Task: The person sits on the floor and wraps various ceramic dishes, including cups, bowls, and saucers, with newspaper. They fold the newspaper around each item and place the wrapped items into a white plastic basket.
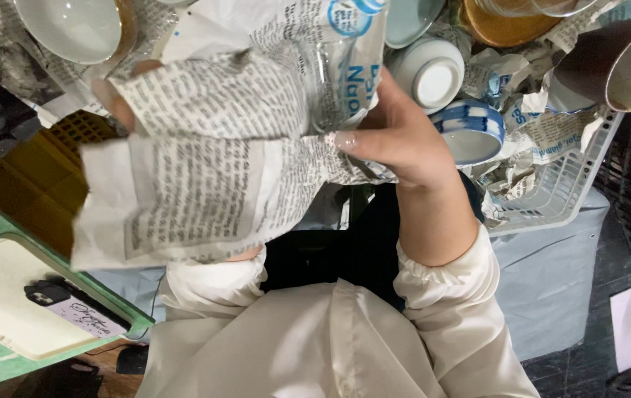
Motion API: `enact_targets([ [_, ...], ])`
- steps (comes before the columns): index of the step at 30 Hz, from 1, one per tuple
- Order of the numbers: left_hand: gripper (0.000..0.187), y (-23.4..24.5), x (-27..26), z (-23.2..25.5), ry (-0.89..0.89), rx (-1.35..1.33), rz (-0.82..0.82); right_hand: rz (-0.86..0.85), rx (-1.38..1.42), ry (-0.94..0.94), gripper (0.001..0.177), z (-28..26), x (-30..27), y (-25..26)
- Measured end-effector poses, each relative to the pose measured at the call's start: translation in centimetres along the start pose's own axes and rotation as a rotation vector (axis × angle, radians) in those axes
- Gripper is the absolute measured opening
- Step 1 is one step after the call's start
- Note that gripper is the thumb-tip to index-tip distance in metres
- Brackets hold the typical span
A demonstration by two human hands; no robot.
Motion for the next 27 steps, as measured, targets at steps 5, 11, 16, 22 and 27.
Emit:
enact_targets([
  [5, 0.046, 1.3, 0.0, 1.4, -0.011, -0.013, 0.021, -0.025, 0.11, 0.0, 0.081, 0.0, 0.3, -0.5],
  [11, 0.05, 2.1, -0.8, 3.5, -0.015, -0.02, 0.05, 0.179, 0.045, 0.061, 0.068, -0.2, 0.6, -0.4],
  [16, 0.053, 2.3, -0.6, 2.9, 0.028, -0.013, 0.082, 0.213, 0.105, 0.137, 0.063, -0.6, 1.1, -0.6],
  [22, 0.057, 0.8, 0.3, 3.0, 0.014, -0.076, 0.045, 0.38, -0.064, 0.452, 0.072, -2.5, 0.7, -0.9],
  [27, 0.06, 0.0, 1.0, 1.8, 0.006, -0.114, 0.027, 0.497, -0.423, 0.769, 0.043, -5.8, -1.7, 0.8],
])
Point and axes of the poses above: each hand's wrist, its own x-axis towards the middle knuckle, its own y-axis out of the back of the hand, z = x × y, the point moved 4 cm from there along x, towards the middle knuckle, and after that the axes turned 15 degrees about x, right-handed, at the moved point
